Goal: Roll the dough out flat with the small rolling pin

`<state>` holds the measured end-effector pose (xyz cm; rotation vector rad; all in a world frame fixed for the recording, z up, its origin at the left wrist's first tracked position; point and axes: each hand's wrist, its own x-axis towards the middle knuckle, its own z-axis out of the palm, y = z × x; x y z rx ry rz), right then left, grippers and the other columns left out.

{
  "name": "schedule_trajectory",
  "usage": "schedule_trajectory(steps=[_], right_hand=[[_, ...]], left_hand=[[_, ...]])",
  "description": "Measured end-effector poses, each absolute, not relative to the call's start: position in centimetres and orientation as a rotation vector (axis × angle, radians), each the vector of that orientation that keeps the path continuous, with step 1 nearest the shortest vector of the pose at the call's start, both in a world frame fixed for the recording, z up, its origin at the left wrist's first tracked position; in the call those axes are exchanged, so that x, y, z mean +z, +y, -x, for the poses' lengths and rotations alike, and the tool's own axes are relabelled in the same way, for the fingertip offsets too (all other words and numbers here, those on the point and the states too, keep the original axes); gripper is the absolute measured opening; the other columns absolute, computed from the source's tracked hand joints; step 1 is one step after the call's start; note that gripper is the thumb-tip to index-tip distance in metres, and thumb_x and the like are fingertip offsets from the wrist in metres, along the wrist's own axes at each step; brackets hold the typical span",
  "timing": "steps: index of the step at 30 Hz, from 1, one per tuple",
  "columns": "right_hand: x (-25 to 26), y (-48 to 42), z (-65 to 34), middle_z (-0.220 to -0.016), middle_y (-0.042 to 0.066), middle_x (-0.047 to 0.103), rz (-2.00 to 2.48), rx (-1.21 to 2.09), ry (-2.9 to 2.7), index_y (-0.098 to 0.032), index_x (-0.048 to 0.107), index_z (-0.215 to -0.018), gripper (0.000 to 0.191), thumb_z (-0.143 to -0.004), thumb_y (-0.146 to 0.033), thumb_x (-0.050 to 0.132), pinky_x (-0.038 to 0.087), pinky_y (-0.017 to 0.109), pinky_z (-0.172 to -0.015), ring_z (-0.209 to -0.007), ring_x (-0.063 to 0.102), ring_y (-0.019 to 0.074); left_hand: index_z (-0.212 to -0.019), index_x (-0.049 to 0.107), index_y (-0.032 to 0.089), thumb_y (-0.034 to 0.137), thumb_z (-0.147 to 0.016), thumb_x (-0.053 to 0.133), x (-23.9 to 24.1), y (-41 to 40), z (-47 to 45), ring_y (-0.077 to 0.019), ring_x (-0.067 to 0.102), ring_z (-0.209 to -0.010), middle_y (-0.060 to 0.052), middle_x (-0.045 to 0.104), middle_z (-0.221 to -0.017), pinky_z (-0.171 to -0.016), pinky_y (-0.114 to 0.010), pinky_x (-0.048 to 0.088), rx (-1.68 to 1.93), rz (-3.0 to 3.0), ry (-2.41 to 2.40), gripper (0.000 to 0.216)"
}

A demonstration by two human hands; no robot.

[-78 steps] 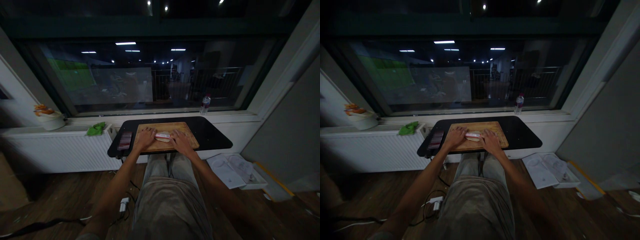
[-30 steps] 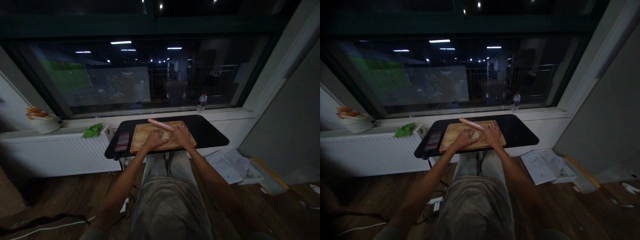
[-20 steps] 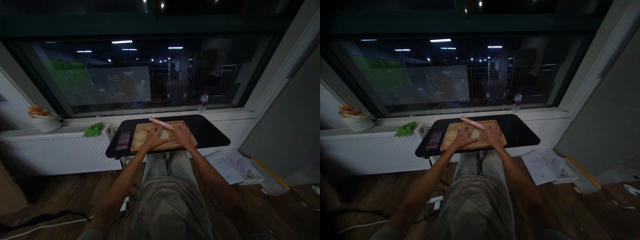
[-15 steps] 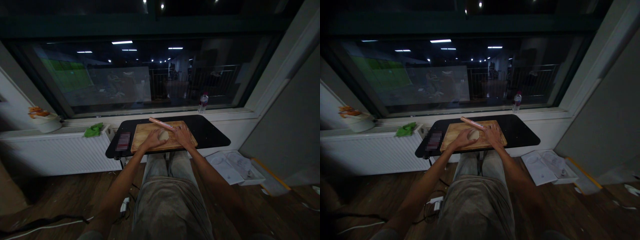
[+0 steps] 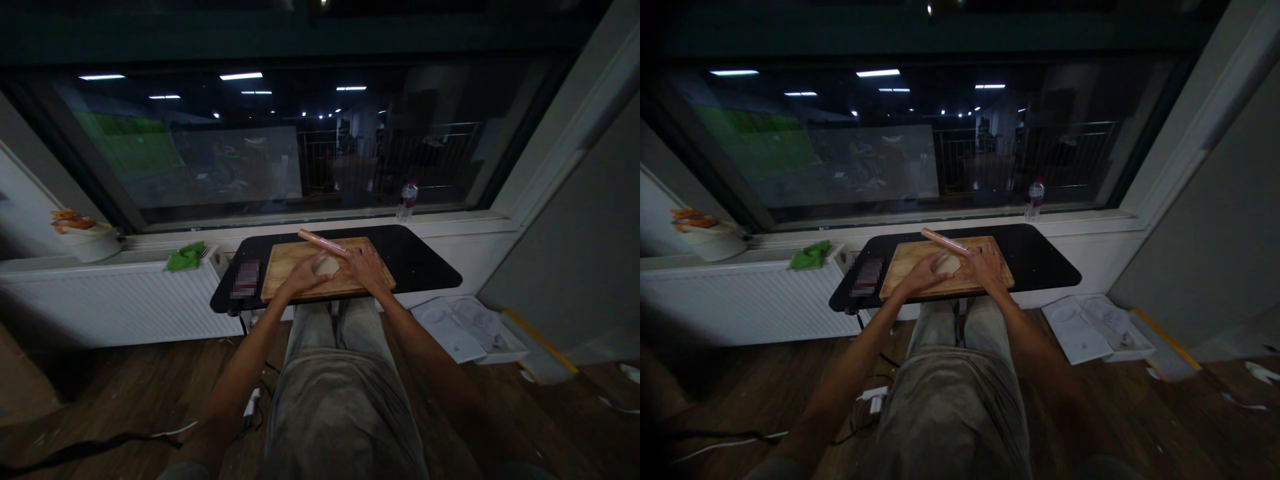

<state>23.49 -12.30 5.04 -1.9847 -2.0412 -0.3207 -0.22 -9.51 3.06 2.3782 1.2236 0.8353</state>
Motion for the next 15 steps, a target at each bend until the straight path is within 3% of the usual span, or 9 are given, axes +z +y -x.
schedule_trajectory(steps=[4,10,15], right_hand=[[4.98,-12.37,-23.52,-0.145,0.024,0.069,1.964,-0.353,-2.041,-0.013,0.073,-0.143,0.053,-0.124,-0.044,0.033,0.043,0.045,-0.117,-0.141,0.056,0.0351],[5.04,-12.39,-23.56,-0.143,0.023,0.071,1.964,-0.359,-2.031,-0.015,0.075,-0.140,0.053,-0.124,-0.045,0.034,0.045,0.044,-0.116,-0.139,0.057,0.0346],[4.91,-12.38,-23.63,-0.142,0.023,0.071,1.948,-0.354,-2.036,-0.017,0.075,-0.141,0.050,-0.123,-0.043,0.037,0.045,0.045,-0.116,-0.138,0.057,0.0350]], left_hand=[[-0.168,0.059,0.024,0.051,-0.094,0.085,2.96,-9.45,0.58,-0.0347,0.058,-0.154,-0.014,0.065,-0.165,-0.133,-0.049,0.044,0.844,-2.359,1.111,0.082],[-0.155,0.070,0.022,0.070,-0.088,0.088,3.06,-9.95,-0.05,-0.0417,0.060,-0.145,-0.018,0.068,-0.152,-0.127,-0.057,0.048,0.775,-2.436,1.435,0.084],[-0.159,0.068,0.023,0.052,-0.092,0.090,3.22,-9.72,0.36,-0.0354,0.064,-0.147,-0.014,0.070,-0.158,-0.129,-0.050,0.050,0.854,-2.336,1.226,0.076]])
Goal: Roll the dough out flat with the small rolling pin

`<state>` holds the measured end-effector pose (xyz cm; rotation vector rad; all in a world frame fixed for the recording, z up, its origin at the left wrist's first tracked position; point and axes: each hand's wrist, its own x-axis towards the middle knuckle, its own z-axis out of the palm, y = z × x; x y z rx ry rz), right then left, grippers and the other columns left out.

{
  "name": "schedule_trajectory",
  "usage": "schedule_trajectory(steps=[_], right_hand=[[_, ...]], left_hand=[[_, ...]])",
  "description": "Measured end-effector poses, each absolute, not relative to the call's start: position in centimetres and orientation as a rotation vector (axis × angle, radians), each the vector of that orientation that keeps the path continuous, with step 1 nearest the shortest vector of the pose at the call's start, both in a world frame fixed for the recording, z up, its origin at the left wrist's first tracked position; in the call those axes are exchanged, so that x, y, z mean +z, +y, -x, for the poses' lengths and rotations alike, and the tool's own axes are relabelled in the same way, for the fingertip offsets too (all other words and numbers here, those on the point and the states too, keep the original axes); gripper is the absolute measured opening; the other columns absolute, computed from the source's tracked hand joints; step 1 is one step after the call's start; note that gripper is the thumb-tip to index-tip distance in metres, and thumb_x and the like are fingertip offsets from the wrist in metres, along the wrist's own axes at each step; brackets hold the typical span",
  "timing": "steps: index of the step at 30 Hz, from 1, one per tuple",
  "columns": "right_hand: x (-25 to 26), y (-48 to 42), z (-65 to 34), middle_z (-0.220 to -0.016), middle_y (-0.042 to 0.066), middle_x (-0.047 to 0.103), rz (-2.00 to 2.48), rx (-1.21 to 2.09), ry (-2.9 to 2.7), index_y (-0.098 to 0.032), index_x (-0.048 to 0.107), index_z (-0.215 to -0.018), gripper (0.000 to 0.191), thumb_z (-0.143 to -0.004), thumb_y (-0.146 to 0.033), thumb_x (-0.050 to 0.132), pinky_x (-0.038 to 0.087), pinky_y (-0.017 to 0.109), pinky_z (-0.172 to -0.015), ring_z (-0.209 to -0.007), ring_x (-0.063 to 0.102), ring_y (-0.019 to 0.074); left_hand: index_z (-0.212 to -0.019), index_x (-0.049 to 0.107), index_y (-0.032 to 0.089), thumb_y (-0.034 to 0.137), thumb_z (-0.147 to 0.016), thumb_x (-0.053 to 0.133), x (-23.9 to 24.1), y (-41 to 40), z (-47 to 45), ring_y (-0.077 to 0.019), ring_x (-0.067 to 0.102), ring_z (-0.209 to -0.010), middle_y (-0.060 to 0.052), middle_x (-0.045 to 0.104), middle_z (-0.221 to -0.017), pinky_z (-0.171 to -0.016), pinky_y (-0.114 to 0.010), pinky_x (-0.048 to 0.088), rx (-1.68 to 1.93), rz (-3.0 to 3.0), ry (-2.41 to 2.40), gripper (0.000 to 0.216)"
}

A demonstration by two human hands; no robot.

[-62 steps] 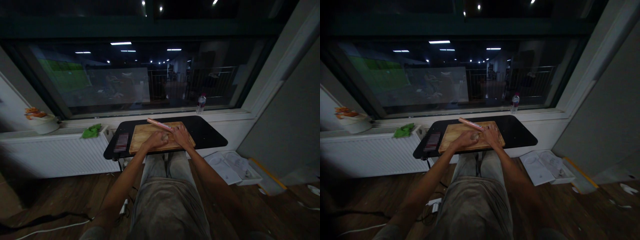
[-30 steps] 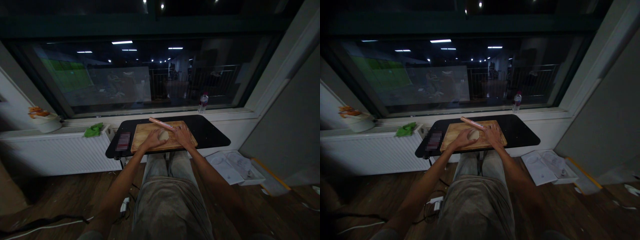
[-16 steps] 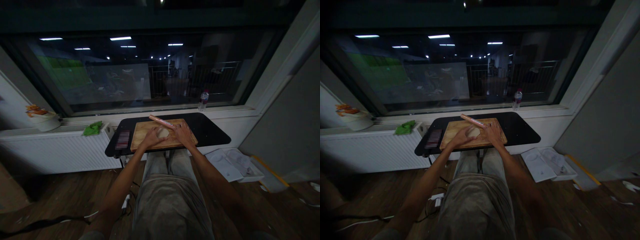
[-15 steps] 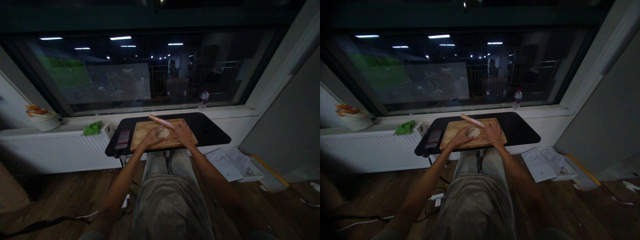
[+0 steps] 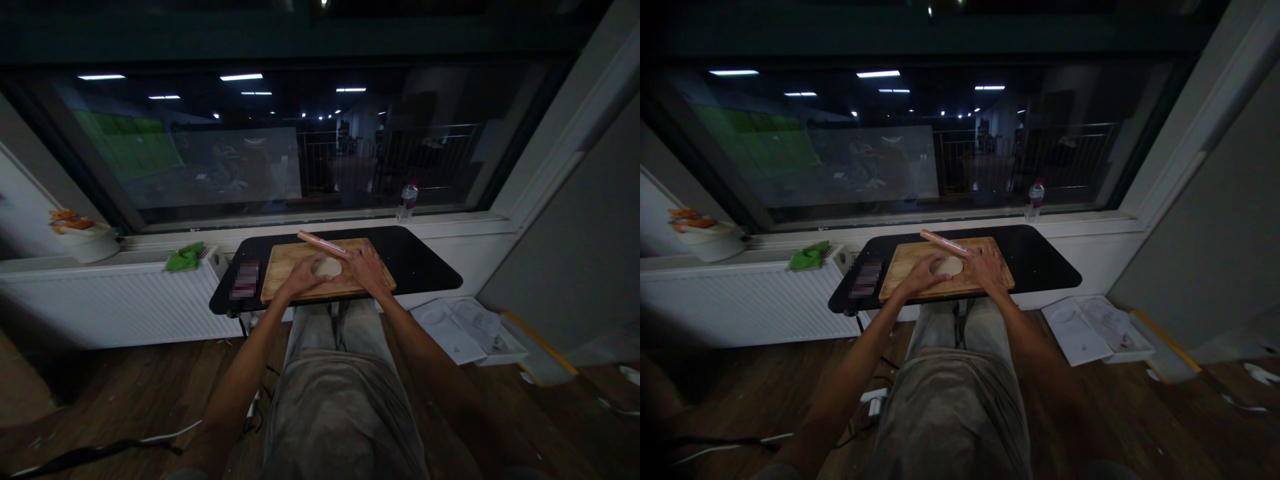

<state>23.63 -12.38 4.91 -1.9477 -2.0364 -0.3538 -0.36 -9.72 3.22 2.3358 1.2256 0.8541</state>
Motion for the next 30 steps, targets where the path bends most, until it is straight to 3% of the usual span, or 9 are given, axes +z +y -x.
schedule_trajectory(steps=[4,8,17,21,23,27,30], right_hand=[[5.2,-12.6,-23.5,-0.143,0.023,0.071,1.950,-0.354,-2.055,-0.016,0.075,-0.144,0.047,-0.122,-0.038,0.040,0.045,0.046,-0.117,-0.138,0.058,0.0364],[5.7,-13.0,-23.4,-0.143,0.023,0.071,1.954,-0.336,-2.092,-0.017,0.076,-0.144,0.045,-0.121,-0.039,0.045,0.044,0.047,-0.119,-0.140,0.057,0.0377],[6.0,-13.3,-23.2,-0.145,0.021,0.071,1.912,-0.327,-2.143,-0.022,0.074,-0.149,0.045,-0.121,-0.042,0.046,0.040,0.049,-0.122,-0.141,0.056,0.0373],[5.7,-13.3,-23.4,-0.140,0.019,0.074,1.827,-0.334,-2.244,-0.026,0.075,-0.152,0.045,-0.117,-0.049,0.059,0.041,0.049,-0.121,-0.139,0.057,0.0393],[5.5,-13.2,-23.4,-0.142,0.018,0.073,1.795,-0.322,-2.270,-0.026,0.073,-0.155,0.049,-0.116,-0.051,0.061,0.042,0.048,-0.121,-0.138,0.059,0.0383],[5.3,-13.1,-23.4,-0.148,0.017,0.072,1.813,-0.285,-2.225,-0.021,0.074,-0.151,0.046,-0.122,-0.043,0.044,0.041,0.042,-0.120,-0.140,0.060,0.0324],[5.6,-13.1,-23.3,-0.146,0.017,0.075,1.812,-0.272,-2.222,-0.018,0.075,-0.143,0.048,-0.124,-0.038,0.036,0.042,0.040,-0.119,-0.140,0.063,0.0305]], left_hand=[[-0.160,0.067,0.025,0.040,-0.096,0.085,3.3,-9.5,0.4,-0.0327,0.065,-0.149,-0.011,0.071,-0.160,-0.130,-0.048,0.050,0.804,-2.337,1.020,0.069],[-0.157,0.070,0.024,0.042,-0.090,0.092,3.0,-9.4,0.3,-0.0347,0.059,-0.154,-0.013,0.067,-0.164,-0.133,-0.051,0.046,0.889,-2.370,1.107,0.073],[-0.142,0.078,0.023,0.033,-0.093,0.089,3.1,-9.3,0.0,-0.0317,0.071,-0.137,-0.010,0.078,-0.145,-0.124,-0.048,0.055,0.979,-2.248,1.087,0.051],[-0.123,0.083,0.023,0.035,-0.107,0.069,3.5,-9.6,0.1,-0.0293,0.067,-0.139,-0.011,0.078,-0.139,-0.127,-0.049,0.051,1.125,-2.322,1.265,0.025],[-0.119,0.083,0.023,0.032,-0.113,0.054,3.5,-9.6,0.2,-0.0296,0.063,-0.144,-0.012,0.077,-0.138,-0.132,-0.052,0.046,1.200,-2.344,1.429,0.031],[-0.139,0.076,0.022,0.028,-0.113,0.049,3.1,-9.3,0.2,-0.0343,0.043,-0.165,-0.015,0.063,-0.162,-0.139,-0.059,0.033,1.201,-2.391,1.630,0.038],[-0.141,0.074,0.021,0.032,-0.115,0.045,3.1,-9.2,-0.1,-0.0362,0.050,-0.159,-0.018,0.067,-0.157,-0.137,-0.059,0.035,1.072,-2.434,1.689,0.040]])
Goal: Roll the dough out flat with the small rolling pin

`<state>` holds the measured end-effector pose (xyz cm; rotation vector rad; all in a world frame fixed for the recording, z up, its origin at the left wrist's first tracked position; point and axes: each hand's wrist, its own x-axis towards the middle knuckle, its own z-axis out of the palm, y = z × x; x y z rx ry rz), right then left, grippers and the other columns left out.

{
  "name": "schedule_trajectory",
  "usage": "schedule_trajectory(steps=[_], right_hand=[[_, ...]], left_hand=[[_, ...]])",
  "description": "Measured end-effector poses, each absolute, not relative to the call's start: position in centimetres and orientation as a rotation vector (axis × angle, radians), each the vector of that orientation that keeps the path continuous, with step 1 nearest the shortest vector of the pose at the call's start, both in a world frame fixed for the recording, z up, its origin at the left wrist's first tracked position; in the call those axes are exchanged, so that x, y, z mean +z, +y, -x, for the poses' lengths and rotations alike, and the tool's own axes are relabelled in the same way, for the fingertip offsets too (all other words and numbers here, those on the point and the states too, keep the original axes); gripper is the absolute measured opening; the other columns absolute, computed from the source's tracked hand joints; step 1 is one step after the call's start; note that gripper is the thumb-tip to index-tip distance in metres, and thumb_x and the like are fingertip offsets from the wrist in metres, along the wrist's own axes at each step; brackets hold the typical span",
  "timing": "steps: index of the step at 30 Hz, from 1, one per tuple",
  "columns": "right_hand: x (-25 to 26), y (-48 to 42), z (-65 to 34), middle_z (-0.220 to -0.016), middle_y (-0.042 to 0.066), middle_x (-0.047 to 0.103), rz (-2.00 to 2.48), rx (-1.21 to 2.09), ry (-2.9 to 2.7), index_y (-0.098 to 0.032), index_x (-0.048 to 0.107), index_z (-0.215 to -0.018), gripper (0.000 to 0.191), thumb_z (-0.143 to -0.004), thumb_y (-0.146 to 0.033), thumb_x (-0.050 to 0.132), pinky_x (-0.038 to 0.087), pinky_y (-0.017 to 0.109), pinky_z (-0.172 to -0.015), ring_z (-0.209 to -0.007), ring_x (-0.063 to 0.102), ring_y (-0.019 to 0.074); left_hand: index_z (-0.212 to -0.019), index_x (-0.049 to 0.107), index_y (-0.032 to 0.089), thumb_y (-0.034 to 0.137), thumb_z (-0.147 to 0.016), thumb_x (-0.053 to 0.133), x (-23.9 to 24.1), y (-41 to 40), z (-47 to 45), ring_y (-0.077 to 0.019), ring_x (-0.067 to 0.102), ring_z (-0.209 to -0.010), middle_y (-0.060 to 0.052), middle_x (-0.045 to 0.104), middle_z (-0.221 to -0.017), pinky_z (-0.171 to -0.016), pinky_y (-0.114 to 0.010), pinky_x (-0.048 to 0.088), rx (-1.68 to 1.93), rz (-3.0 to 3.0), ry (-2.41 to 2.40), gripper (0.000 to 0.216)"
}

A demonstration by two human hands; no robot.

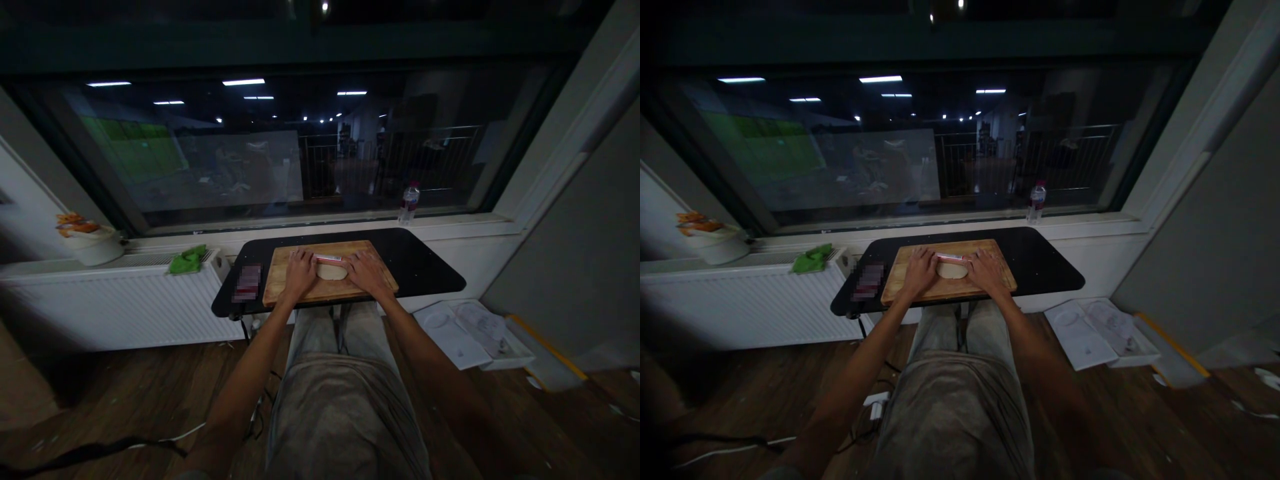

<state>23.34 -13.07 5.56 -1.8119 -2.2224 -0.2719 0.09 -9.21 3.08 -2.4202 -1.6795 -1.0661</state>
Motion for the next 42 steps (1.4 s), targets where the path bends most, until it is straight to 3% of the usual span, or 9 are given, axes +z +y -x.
schedule_trajectory(steps=[4,8,11,14,16,22,29,42], right_hand=[[5.8,-12.8,-23.4,-0.140,0.017,0.079,1.818,-0.257,-2.223,-0.015,0.074,-0.137,0.050,-0.125,-0.034,0.029,0.043,0.038,-0.118,-0.134,0.069,0.0290],[5.6,-12.3,-23.5,-0.147,0.016,0.078,1.788,-0.248,-2.225,-0.017,0.073,-0.140,0.050,-0.125,-0.033,0.028,0.044,0.039,-0.120,-0.138,0.069,0.0279],[5.2,-11.9,-23.6,-0.151,0.017,0.076,1.736,-0.261,-2.226,-0.016,0.074,-0.140,0.050,-0.124,-0.032,0.029,0.045,0.040,-0.121,-0.141,0.069,0.0284],[5.0,-11.8,-23.6,-0.151,0.016,0.077,1.706,-0.257,-2.201,-0.016,0.075,-0.139,0.050,-0.124,-0.033,0.030,0.046,0.041,-0.121,-0.140,0.070,0.0288],[5.0,-11.8,-23.6,-0.148,0.015,0.078,1.711,-0.238,-2.177,-0.017,0.076,-0.138,0.050,-0.125,-0.034,0.031,0.047,0.041,-0.119,-0.137,0.072,0.0285],[5.1,-12.1,-23.5,-0.142,0.015,0.081,1.679,-0.249,-2.163,-0.017,0.078,-0.133,0.047,-0.123,-0.030,0.035,0.045,0.040,-0.120,-0.135,0.072,0.0284],[4.6,-12.5,-23.7,-0.135,0.015,0.083,1.693,-0.237,-2.117,-0.018,0.082,-0.132,0.048,-0.121,-0.027,0.036,0.045,0.041,-0.119,-0.130,0.074,0.0293],[3.1,-14.2,-23.4,-0.139,0.016,0.083,1.564,-0.258,-1.934,-0.017,0.083,-0.139,0.043,-0.117,-0.029,0.048,0.044,0.047,-0.124,-0.134,0.074,0.0316]], left_hand=[[-0.125,0.077,0.017,0.033,-0.116,0.040,3.7,-9.4,0.0,-0.0367,0.066,-0.135,-0.021,0.076,-0.134,-0.121,-0.052,0.049,-0.892,2.342,-1.779,0.042],[-0.120,0.078,0.017,0.028,-0.114,0.044,4.3,-9.2,0.8,-0.0365,0.070,-0.128,-0.021,0.077,-0.133,-0.112,-0.048,0.052,-0.840,2.307,-1.865,0.036],[-0.135,0.073,0.015,0.025,-0.115,0.042,4.4,-8.7,1.1,-0.0330,0.072,-0.130,-0.019,0.077,-0.138,-0.111,-0.043,0.053,-0.862,2.286,-1.949,0.038],[-0.162,0.055,0.011,0.024,-0.115,0.043,4.2,-8.3,0.9,-0.0318,0.073,-0.134,-0.020,0.077,-0.143,-0.112,-0.041,0.053,-0.826,2.276,-2.001,0.050],[-0.168,0.048,0.009,0.029,-0.116,0.046,4.1,-8.4,0.8,-0.0334,0.073,-0.135,-0.022,0.077,-0.143,-0.112,-0.042,0.052,-0.761,2.277,-1.984,0.056],[-0.138,0.075,0.015,0.038,-0.122,0.031,4.2,-9.5,1.0,-0.0310,0.067,-0.138,-0.018,0.078,-0.143,-0.125,-0.044,0.042,-0.557,2.359,-1.797,0.051],[-0.130,0.080,0.013,0.042,-0.123,0.030,4.6,-10.5,1.4,-0.0316,0.073,-0.127,-0.020,0.081,-0.132,-0.113,-0.041,0.050,-0.501,2.348,-1.844,0.058],[-0.121,0.085,0.013,0.043,-0.123,0.034,5.2,-12.7,1.3,-0.0306,0.079,-0.120,-0.019,0.084,-0.125,-0.105,-0.037,0.055,-0.536,2.292,-1.890,0.060]])
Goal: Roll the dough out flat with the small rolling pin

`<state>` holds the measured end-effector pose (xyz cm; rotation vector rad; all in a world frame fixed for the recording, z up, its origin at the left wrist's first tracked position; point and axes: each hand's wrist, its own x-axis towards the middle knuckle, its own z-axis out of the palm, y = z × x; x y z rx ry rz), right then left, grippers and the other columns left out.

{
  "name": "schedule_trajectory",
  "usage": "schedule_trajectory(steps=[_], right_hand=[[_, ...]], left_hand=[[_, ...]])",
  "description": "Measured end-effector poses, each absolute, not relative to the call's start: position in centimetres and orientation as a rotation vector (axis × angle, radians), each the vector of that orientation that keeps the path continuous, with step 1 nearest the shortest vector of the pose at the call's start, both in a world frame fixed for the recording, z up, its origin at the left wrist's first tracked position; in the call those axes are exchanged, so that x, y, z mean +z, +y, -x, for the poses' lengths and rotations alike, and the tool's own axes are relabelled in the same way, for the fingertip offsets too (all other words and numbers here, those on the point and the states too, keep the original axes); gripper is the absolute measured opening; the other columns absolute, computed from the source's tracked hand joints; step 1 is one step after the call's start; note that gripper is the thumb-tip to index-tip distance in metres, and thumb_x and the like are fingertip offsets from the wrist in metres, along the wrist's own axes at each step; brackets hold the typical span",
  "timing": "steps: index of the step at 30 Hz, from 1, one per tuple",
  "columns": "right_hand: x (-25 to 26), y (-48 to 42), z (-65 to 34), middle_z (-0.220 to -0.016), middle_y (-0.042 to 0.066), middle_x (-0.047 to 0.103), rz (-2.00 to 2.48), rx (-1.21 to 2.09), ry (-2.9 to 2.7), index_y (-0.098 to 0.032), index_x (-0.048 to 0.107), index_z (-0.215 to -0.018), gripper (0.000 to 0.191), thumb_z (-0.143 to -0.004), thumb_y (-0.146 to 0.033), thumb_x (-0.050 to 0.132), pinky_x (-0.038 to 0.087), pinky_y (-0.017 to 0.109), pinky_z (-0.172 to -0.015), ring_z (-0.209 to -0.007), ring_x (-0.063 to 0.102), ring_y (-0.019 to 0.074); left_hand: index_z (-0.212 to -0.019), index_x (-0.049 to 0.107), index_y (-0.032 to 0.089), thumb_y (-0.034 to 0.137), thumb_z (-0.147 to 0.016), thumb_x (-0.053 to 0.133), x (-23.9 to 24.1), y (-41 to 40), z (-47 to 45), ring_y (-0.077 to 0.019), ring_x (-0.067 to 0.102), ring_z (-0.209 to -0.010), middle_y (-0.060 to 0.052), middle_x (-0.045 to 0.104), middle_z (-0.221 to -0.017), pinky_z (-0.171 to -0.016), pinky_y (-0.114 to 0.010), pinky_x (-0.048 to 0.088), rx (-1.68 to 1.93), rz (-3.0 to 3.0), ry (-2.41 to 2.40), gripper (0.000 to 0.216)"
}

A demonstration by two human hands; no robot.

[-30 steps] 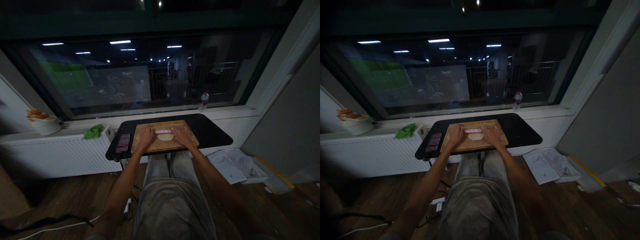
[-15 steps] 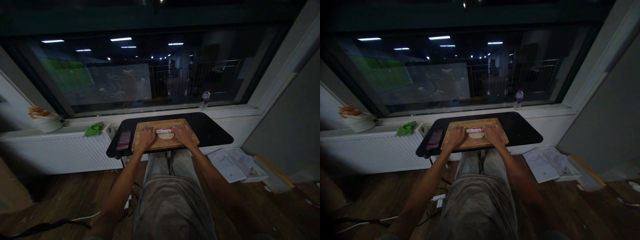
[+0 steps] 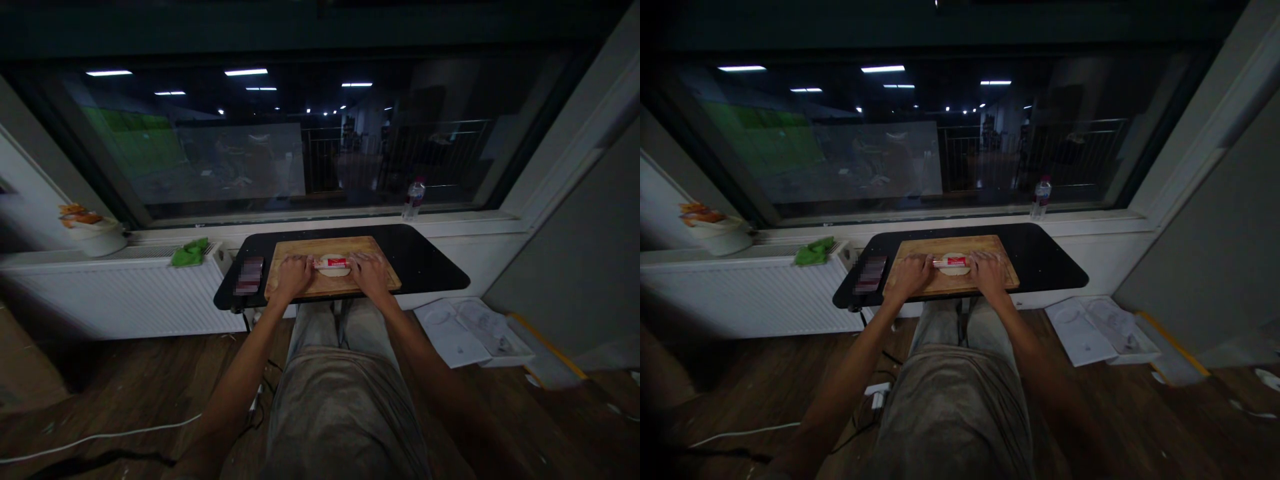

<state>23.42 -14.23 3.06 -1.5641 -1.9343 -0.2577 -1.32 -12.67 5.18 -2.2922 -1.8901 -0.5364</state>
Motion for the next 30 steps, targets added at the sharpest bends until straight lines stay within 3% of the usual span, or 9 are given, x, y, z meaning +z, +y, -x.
schedule_trajectory(steps=[22,30], right_hand=[[2.1,-17.1,-23.2,-0.140,0.012,0.083,1.532,-0.255,-1.876,-0.025,0.085,-0.137,0.041,-0.117,-0.032,0.050,0.044,0.050,-0.124,-0.135,0.072,0.0322],[2.6,-16.8,-23.8,-0.124,0.011,0.085,1.524,-0.150,-1.863,-0.025,0.086,-0.123,0.034,-0.116,-0.039,0.055,0.051,0.045,-0.111,-0.122,0.072,0.0329]], left_hand=[[-0.120,0.085,0.017,0.039,-0.121,0.038,5.7,-14.5,1.5,-0.0313,0.079,-0.116,-0.018,0.084,-0.124,-0.099,-0.038,0.056,-0.546,2.321,-1.868,0.052],[-0.127,0.082,0.017,0.040,-0.120,0.042,6.0,-15.3,1.7,-0.0331,0.078,-0.117,-0.018,0.083,-0.127,-0.097,-0.040,0.056,-0.514,2.320,-1.881,0.046]])
